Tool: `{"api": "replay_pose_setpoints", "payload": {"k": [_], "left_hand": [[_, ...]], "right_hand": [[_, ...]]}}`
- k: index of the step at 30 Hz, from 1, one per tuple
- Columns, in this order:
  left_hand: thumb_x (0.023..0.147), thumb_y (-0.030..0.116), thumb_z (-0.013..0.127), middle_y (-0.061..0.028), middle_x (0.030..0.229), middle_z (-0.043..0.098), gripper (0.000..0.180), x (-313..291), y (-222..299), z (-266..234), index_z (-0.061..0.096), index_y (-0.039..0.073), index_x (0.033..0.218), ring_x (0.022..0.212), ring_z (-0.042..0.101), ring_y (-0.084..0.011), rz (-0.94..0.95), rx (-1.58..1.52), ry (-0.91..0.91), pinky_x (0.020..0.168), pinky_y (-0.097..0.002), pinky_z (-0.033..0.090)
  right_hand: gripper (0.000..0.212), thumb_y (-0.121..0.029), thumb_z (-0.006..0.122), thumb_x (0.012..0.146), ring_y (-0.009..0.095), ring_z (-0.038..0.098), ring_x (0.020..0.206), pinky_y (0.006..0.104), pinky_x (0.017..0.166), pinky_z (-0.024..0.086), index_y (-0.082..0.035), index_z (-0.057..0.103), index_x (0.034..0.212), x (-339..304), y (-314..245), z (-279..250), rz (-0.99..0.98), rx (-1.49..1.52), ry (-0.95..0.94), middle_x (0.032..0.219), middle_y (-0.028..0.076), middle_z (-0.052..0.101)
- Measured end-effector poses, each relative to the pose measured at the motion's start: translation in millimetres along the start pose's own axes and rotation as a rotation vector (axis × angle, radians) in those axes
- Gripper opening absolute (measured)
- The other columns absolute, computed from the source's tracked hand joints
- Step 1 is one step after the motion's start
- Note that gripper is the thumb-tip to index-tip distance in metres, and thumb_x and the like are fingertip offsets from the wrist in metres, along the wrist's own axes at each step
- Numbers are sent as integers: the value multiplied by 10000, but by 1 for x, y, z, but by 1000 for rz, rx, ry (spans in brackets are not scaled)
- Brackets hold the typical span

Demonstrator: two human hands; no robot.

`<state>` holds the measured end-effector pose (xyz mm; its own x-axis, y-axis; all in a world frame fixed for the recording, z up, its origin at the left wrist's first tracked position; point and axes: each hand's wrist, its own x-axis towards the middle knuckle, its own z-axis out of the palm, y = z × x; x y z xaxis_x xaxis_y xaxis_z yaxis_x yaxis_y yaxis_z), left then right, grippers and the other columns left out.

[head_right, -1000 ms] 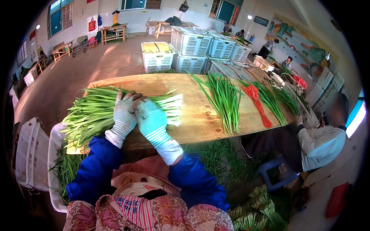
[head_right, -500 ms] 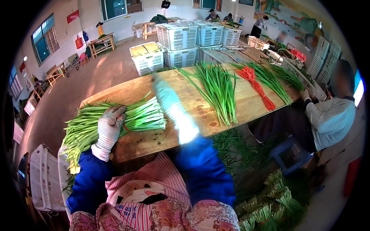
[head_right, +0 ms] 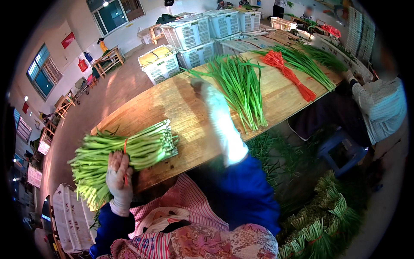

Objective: The person gathers handfuls of green vegetable stalks, aligns them, and ties them into bundles using red plastic strips.

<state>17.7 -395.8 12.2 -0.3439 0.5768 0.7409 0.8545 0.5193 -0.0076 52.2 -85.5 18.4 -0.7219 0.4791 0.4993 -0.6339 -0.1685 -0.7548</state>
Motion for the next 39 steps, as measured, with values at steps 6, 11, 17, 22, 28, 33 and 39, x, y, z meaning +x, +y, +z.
{"api": "replay_pose_setpoints", "payload": {"k": [6, 11, 17, 22, 28, 33, 39], "left_hand": [[751, 44, 563, -212, 1100, 561, 324, -16, 10, -3, 586, 4, 1072, 1076, 528, -400, 22, 26, -97, 999, -575, 331], [759, 48, 562, -213, 1099, 561, 316, -16, 8, -6, 584, 3, 1072, 1076, 531, -395, 25, 38, -84, 996, -572, 340], [731, 38, 577, -208, 1074, 576, 314, -19, 4, 5, 600, 0, 1041, 1067, 540, -392, -19, 19, -6, 998, -566, 341], [653, -7, 578, -203, 1048, 580, 368, -16, 5, 12, 604, -1, 1021, 1054, 539, -400, -18, -26, 44, 996, -566, 338], [710, -48, 567, -160, 1008, 610, 326, 2, -4, 12, 628, 16, 1024, 1021, 578, -333, -40, -115, 139, 994, -489, 380], [790, 64, 602, -144, 969, 661, 180, 23, -45, 28, 668, 48, 957, 920, 635, -282, -160, -181, 150, 890, -366, 474], [829, 294, 639, -193, 603, 551, 288, 91, -111, 61, 653, 15, 763, 542, 569, -271, -481, -346, -139, 554, -351, 434]], "right_hand": [[566, -439, 378, 968, 219, 473, 1181, 362, 1042, 335, 21, 444, 1290, -5, 38, -14, 73, 5, -50, 1271, 132, 503], [561, -414, 369, 977, 214, 433, 1215, 330, 1057, 307, -1, 377, 1356, 2, 58, 22, 88, -94, 6, 1343, 120, 448], [564, -439, 433, 951, 189, 444, 1193, 322, 1014, 348, -21, 418, 1330, -1, 33, 72, 351, -195, -329, 1317, 109, 465], [474, -352, 411, 967, 176, 499, 1091, 277, 943, 402, 5, 473, 1272, 37, 79, 23, 309, 60, 104, 1247, 102, 522], [549, -463, 353, 969, 210, 444, 1184, 317, 981, 362, -13, 461, 1266, 22, 104, 46, 483, 364, -158, 1270, 164, 496], [651, -526, 446, 912, 250, 456, 1151, 398, 1016, 340, 39, 460, 1236, 38, 62, -2, 162, 261, 134, 1221, 161, 499], [516, -427, 442, 949, 215, 554, 1005, 356, 954, 414, 31, 532, 1169, 26, 44, -20, 12, -171, 59, 1105, 117, 582]]}}
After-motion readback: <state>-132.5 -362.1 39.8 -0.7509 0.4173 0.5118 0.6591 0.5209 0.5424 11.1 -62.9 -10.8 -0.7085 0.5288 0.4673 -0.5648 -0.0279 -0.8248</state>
